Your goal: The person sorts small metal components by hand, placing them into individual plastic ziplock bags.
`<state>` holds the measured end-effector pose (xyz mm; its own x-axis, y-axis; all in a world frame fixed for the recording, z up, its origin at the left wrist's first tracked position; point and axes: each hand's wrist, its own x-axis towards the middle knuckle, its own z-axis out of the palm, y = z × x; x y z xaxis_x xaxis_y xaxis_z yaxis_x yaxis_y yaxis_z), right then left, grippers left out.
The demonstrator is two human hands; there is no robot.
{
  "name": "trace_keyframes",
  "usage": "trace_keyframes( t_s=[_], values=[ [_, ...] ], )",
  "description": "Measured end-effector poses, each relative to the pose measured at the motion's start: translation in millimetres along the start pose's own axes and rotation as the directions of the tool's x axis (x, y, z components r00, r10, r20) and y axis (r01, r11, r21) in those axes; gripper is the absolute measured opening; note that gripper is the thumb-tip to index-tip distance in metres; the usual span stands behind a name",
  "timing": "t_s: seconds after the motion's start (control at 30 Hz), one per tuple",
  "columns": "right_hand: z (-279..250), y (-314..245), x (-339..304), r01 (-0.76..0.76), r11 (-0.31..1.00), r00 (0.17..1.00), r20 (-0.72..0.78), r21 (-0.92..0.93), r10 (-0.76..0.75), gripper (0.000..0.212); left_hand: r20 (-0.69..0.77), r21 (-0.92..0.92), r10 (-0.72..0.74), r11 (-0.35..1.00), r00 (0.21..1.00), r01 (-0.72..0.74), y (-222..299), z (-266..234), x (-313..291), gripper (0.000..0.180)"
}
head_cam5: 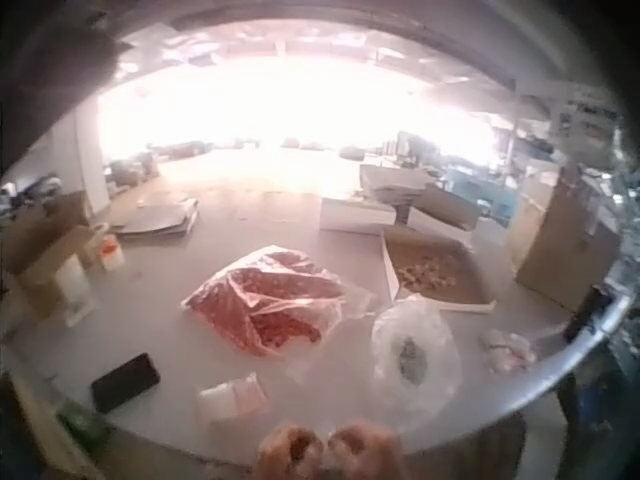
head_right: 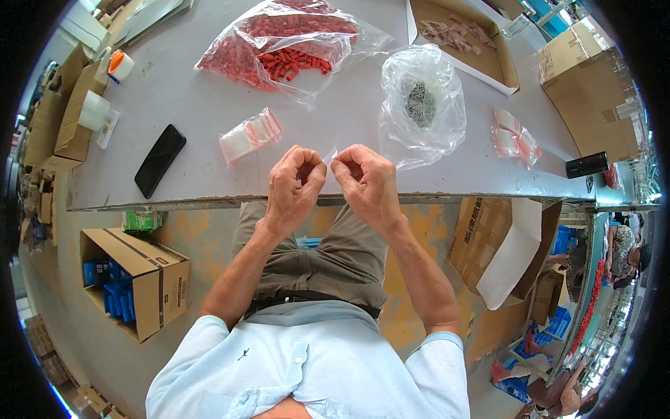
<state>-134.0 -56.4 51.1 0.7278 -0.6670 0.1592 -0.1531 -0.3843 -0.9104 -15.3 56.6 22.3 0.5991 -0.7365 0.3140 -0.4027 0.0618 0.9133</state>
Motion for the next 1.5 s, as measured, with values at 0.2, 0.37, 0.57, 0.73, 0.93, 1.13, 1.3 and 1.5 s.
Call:
trace_keyframes(
  t_s=[0.2,0.37,0.57,0.73,0.93,1.13,1.3,1.5],
  values=[
    [9,0,0,0.132,0.968,0.987,-0.067,-0.213,-0.149,0.007,-0.093,0.096,0.064,0.994,0.994,-0.055,-1,9,1,0.006],
    [-1,6,-6,-0.029,0.995,0.997,-0.068,-0.093,0.022,0.009,-0.159,0.068,0.11,0.993,0.981,-0.1,-8,2,7,0.008],
    [-6,4,-5,-0.083,0.997,0.995,-0.052,-0.002,0.083,0.013,-0.015,-0.01,0.144,0.99,0.99,-0.144,-5,-7,1,0.015],
    [-10,0,-5,-0.112,0.994,0.993,0.039,-0.009,0.112,0.012,0.052,0.006,0.125,0.992,0.991,-0.126,-5,-5,5,0.014],
    [-13,3,-8,-0.079,0.996,0.992,0.101,-0.027,0.082,0.013,0.108,0.048,0.124,0.99,0.986,-0.13,-3,-6,3,0.008],
    [-12,-1,-9,0.099,0.971,0.992,0.097,-0.218,-0.08,0.006,0.149,0.077,0.086,0.992,0.985,-0.098,1,-4,1,0.004],
    [-7,4,-9,0.094,0.967,0.995,0.054,-0.239,-0.083,0.006,0.021,0.018,0.032,0.999,0.999,-0.033,-6,13,-8,0.004],
    [-10,1,-9,0.1,0.963,0.995,0.019,-0.25,-0.099,0.005,-0.105,-0.179,-0.098,0.981,0.99,0.078,-8,25,-13,0.003]
  ],
)
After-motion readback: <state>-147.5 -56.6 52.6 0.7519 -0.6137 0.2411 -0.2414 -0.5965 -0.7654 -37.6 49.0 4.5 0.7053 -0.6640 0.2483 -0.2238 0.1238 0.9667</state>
